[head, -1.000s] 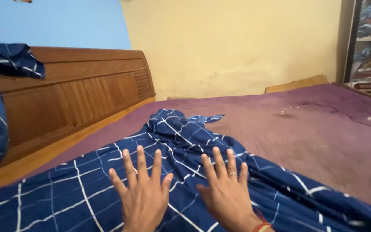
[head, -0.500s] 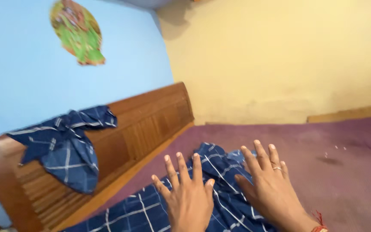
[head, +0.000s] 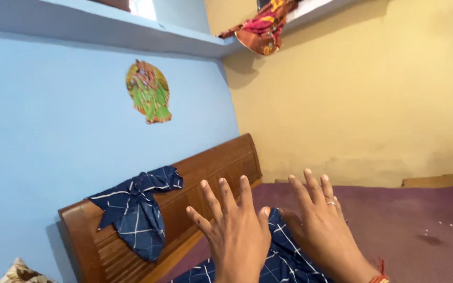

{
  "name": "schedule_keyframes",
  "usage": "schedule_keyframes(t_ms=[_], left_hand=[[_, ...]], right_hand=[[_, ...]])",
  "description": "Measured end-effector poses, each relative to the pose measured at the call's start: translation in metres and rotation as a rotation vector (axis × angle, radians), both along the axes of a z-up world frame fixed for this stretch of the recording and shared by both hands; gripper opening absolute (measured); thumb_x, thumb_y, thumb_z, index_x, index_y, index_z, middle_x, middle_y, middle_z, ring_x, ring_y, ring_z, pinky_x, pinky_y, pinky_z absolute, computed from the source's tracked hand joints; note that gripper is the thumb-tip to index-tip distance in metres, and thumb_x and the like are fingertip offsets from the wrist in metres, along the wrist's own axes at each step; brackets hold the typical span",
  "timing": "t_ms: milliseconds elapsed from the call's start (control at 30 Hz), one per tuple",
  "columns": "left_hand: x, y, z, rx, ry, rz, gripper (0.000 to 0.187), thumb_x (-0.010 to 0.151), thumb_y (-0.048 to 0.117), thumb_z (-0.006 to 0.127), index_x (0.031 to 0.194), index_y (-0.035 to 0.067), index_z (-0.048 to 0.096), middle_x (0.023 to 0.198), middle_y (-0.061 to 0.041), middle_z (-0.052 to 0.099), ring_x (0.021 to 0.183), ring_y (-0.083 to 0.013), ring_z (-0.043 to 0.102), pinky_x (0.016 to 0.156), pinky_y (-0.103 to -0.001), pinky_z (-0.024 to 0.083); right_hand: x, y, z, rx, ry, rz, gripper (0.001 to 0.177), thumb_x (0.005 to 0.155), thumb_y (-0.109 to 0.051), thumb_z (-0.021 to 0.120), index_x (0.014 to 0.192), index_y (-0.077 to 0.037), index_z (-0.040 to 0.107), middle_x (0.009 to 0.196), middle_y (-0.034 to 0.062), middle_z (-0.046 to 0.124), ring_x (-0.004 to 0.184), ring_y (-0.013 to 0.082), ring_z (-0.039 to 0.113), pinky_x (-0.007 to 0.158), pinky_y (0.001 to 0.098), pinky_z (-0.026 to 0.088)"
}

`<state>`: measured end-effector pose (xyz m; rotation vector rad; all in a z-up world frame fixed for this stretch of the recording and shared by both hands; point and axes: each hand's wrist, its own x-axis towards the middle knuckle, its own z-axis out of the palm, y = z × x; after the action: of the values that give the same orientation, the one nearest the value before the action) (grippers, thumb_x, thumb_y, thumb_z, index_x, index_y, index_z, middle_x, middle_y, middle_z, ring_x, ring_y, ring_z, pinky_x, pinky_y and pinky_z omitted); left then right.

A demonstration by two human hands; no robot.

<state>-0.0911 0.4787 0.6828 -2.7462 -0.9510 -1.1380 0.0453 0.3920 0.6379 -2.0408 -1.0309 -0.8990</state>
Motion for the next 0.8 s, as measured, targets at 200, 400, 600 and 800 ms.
schedule_keyframes(t_ms=[200,400,600,800], left_hand=[[-0.038,-0.015,0.03,-0.113,-0.029,0.018,0.079,0.092,0.05,0.057,0.159,0.023,0.025,0.166,-0.017,0.02,0.155,-0.0435,-0.003,0.111,-0.076,0.0],[-0.063,-0.014,0.039,-0.198,-0.022,0.017,0.079,0.093,0.052,0.055,0.16,0.025,0.024,0.167,-0.015,0.018,0.153,-0.0426,-0.004,0.113,-0.076,0.001],[-0.081,0.012,0.041,-0.169,-0.061,0.014,0.077,0.093,0.052,0.055,0.16,0.025,0.027,0.166,-0.014,0.023,0.154,-0.0441,-0.001,0.112,-0.077,0.004],[-0.103,0.041,0.038,-0.103,-0.12,0.003,0.075,0.092,0.052,0.054,0.158,0.024,0.031,0.164,-0.016,0.026,0.155,-0.0453,0.002,0.11,-0.077,0.005]], right_hand=[[-0.035,-0.005,0.011,0.022,0.249,-0.028,0.082,0.086,-0.049,0.065,0.157,-0.023,0.033,0.168,0.0166,0.017,0.149,0.0449,0.011,0.113,0.0555,0.03],[-0.055,0.005,0.016,-0.001,0.25,-0.073,0.083,0.086,-0.051,0.065,0.158,-0.025,0.032,0.169,0.0138,0.016,0.151,0.043,0.011,0.114,0.0539,0.031],[-0.069,0.028,0.029,0.05,0.238,-0.056,0.083,0.086,-0.046,0.065,0.158,-0.024,0.032,0.169,0.0152,0.016,0.151,0.0426,0.01,0.114,0.0529,0.03],[-0.092,0.06,0.04,0.08,0.203,-0.002,0.078,0.088,-0.044,0.065,0.156,-0.021,0.036,0.166,0.0173,0.021,0.151,0.0431,0.013,0.115,0.0524,0.031]])
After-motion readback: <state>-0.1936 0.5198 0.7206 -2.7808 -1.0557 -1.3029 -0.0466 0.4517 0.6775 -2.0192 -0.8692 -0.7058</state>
